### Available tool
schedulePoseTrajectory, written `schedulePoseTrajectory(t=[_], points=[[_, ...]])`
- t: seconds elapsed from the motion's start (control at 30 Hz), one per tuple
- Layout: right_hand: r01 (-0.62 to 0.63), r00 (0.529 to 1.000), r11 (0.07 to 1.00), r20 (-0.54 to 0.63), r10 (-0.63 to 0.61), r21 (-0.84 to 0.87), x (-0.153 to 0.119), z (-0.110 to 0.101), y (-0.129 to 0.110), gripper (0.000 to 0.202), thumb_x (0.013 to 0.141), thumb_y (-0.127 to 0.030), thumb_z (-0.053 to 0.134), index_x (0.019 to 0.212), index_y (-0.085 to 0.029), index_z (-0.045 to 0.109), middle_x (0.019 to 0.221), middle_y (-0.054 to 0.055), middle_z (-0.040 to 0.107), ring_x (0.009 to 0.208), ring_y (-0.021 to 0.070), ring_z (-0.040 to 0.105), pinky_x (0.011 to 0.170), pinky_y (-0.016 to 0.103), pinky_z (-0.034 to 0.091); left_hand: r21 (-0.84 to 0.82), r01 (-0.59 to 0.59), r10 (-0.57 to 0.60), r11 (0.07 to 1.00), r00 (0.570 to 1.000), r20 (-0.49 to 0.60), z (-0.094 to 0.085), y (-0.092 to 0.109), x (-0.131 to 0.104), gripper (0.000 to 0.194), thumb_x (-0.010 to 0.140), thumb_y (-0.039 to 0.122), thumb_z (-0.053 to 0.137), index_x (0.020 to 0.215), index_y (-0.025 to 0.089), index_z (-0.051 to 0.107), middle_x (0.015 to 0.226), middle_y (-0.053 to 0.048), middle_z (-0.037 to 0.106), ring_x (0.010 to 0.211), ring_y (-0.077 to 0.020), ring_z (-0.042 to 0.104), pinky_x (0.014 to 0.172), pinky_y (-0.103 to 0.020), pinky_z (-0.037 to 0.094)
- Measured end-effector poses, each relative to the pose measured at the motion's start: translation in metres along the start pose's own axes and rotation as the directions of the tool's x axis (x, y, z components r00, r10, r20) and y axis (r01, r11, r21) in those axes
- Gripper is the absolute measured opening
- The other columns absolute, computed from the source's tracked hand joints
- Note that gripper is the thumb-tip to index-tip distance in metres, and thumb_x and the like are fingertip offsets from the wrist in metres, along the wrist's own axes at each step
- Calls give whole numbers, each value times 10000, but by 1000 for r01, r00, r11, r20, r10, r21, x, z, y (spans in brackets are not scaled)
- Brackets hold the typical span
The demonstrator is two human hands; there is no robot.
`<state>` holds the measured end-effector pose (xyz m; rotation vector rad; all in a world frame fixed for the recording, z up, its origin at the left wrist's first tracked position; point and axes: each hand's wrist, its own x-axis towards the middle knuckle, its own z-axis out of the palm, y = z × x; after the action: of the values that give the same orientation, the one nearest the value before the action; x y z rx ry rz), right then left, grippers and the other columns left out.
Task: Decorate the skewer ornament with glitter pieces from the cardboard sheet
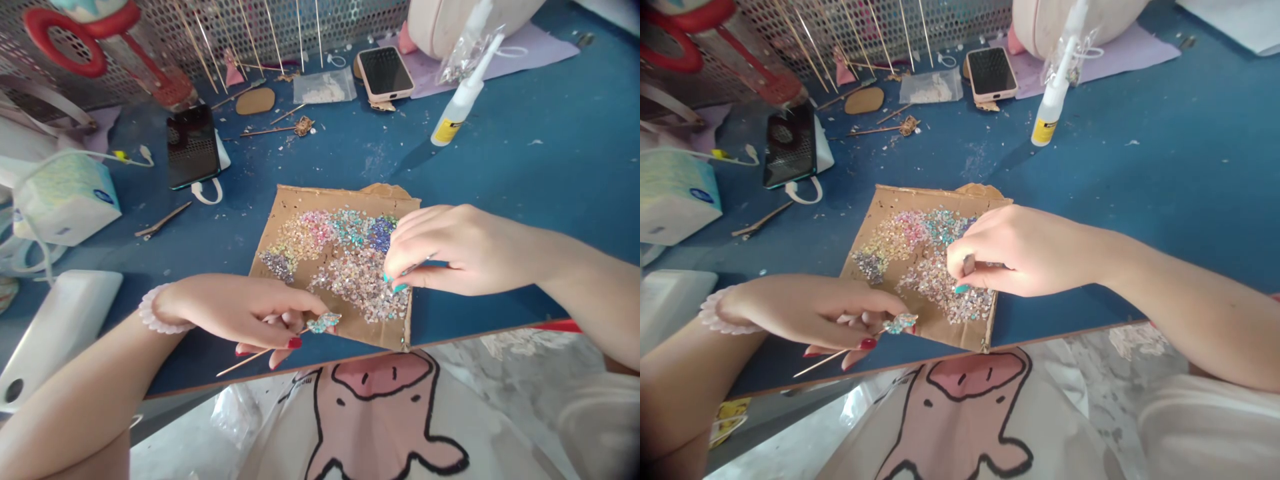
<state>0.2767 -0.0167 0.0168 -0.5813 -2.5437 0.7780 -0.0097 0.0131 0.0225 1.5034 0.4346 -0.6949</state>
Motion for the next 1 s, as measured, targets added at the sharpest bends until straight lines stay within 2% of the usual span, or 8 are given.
schedulePoseTrajectory(t=[0.53,1.0], points=[[3,1000,1000,27,-4,28,0,2,1,115,955,-197,535,871,-182,612,759,-9,676,714,107,590,711,260,445,2,32,-32,999,999,-8,0,5,-1,371,953,173,425,1323,181,398,770,-34,690,451,-71,494,431,-131,364],[54,995,997,-92,-48,59,2,8,-7,78,922,-172,593,850,-172,622,791,-11,714,731,100,629,717,252,479,18,32,-32,999,999,-11,-1,8,0,359,968,195,411,1324,154,400,781,-47,704,464,-75,491,432,-127,376]])
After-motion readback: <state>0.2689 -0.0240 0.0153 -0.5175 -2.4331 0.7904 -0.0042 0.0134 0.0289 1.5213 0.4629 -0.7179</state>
